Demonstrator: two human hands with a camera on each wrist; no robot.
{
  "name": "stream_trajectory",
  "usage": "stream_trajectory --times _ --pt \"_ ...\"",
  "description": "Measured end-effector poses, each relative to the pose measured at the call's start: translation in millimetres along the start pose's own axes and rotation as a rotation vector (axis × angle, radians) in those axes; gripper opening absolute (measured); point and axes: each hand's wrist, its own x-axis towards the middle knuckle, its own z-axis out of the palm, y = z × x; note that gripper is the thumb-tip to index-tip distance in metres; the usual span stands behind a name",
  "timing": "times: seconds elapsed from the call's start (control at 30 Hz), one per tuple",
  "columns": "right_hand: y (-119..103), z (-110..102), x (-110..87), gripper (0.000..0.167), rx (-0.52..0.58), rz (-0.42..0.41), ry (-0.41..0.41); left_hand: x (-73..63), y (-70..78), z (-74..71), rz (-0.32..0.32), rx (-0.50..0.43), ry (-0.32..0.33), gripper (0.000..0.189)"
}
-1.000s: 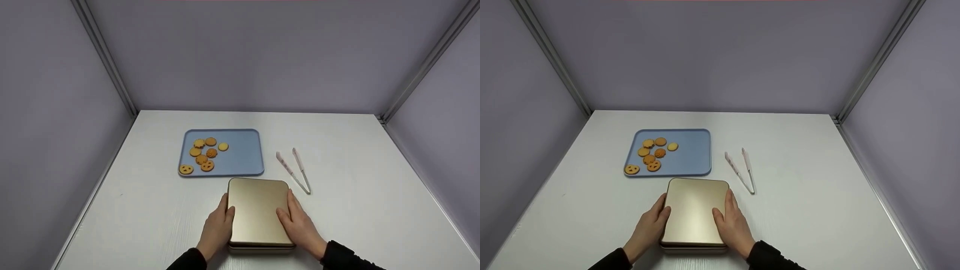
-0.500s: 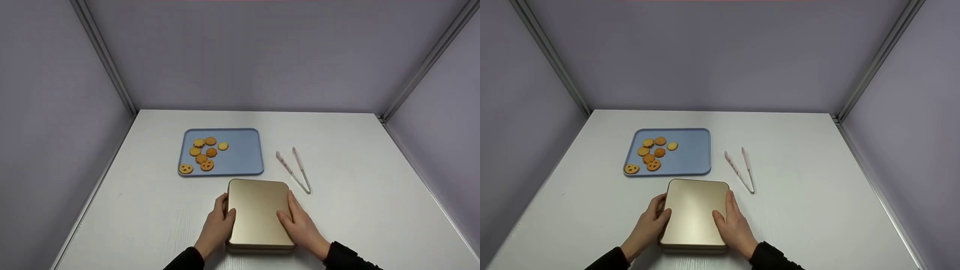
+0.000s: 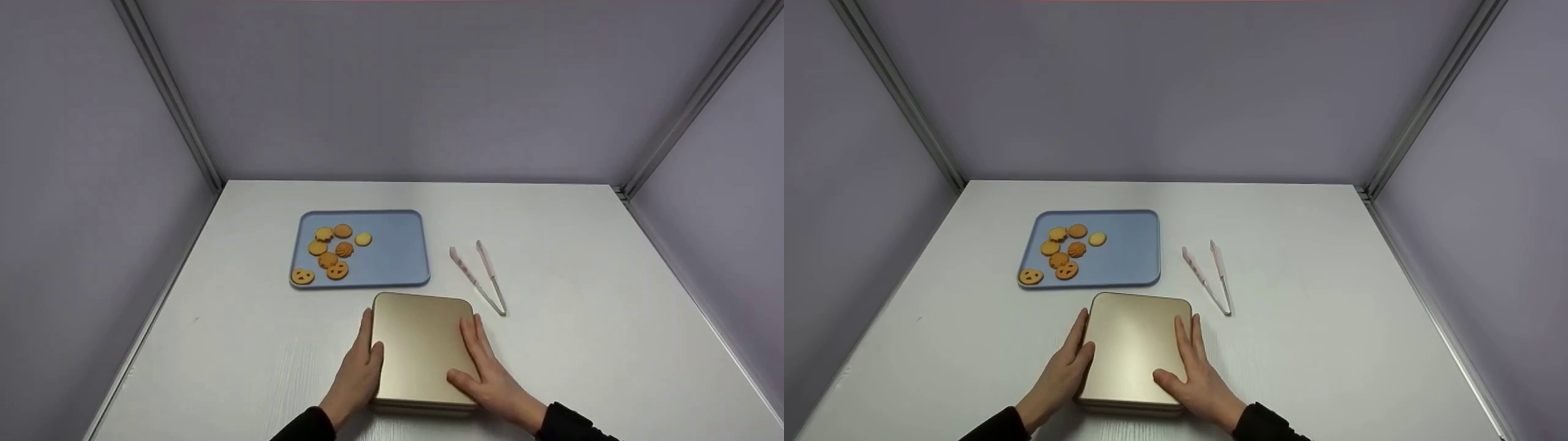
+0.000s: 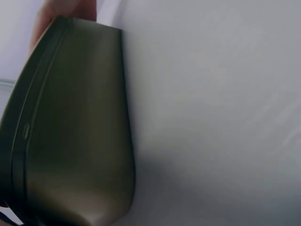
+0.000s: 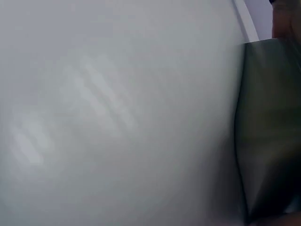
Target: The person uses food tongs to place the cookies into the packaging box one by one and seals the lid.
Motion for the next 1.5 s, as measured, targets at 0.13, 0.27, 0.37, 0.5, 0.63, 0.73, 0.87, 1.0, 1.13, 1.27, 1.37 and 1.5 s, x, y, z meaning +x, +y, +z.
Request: stream_trajectory --times 0.13,0.27,0.37,0.5,0.63,0.73,0.87,1.0,1.13,1.27,1.37,1.5 --pt "2.1 -2.0 -1.7 0.082 -0.104 -0.124 0.055 -1.6 -7.4 -2.7 0.135 0.071 -0.044 0.057" --pt "5.2 -3.1 -4.8 0.07 -0.241 -0.34 0.105 -4.5 -16.5 -7.7 0.236 0.176 -0.096 0.059" --pt "7.4 -5.5 -6.5 0.063 -0.367 -0.508 0.105 -6.9 -24.2 -12.8 0.373 0.279 -0.105 0.059" --pt "10.4 -11.6 -6.3 0.072 -0.551 -0.671 0.085 -9.0 -32.0 -21.2 0.648 0.506 -0.104 0.067" --pt "13.5 -16.8 -5.6 0.089 -0.642 -0.781 0.056 -9.1 -32.7 -28.8 0.81 0.718 -0.149 0.093" --pt "15.6 -18.9 -5.3 0.097 -0.687 -0.82 0.042 -8.7 -29.0 -32.4 0.832 0.817 -0.192 0.103" --pt "18.1 -18.9 -4.1 0.094 -0.762 -0.866 0.065 -9.2 -23.5 -34.9 0.879 0.915 -0.183 0.1" --pt "20.0 -17.9 -2.9 0.086 -0.798 -0.921 0.092 -10.1 -20.2 -36.0 0.943 0.987 -0.146 0.095" --pt "20.3 -18.4 -2.1 0.084 -0.809 -0.945 0.094 -10.0 -16.8 -39.1 0.957 1.037 -0.179 0.102" --pt "19.4 -21.6 -1.1 0.096 -0.824 -0.928 0.062 -8.8 -14.4 -43.4 0.951 1.078 -0.231 0.108" --pt "18.6 -27.4 2.0 0.107 -0.841 -0.909 0.016 -5.5 -13.6 -47.2 0.952 1.101 -0.252 0.106" --pt "16.7 -39.0 7.2 0.118 -0.834 -0.852 -0.058 1.5 -15.0 -53.6 0.897 1.047 -0.286 0.111"
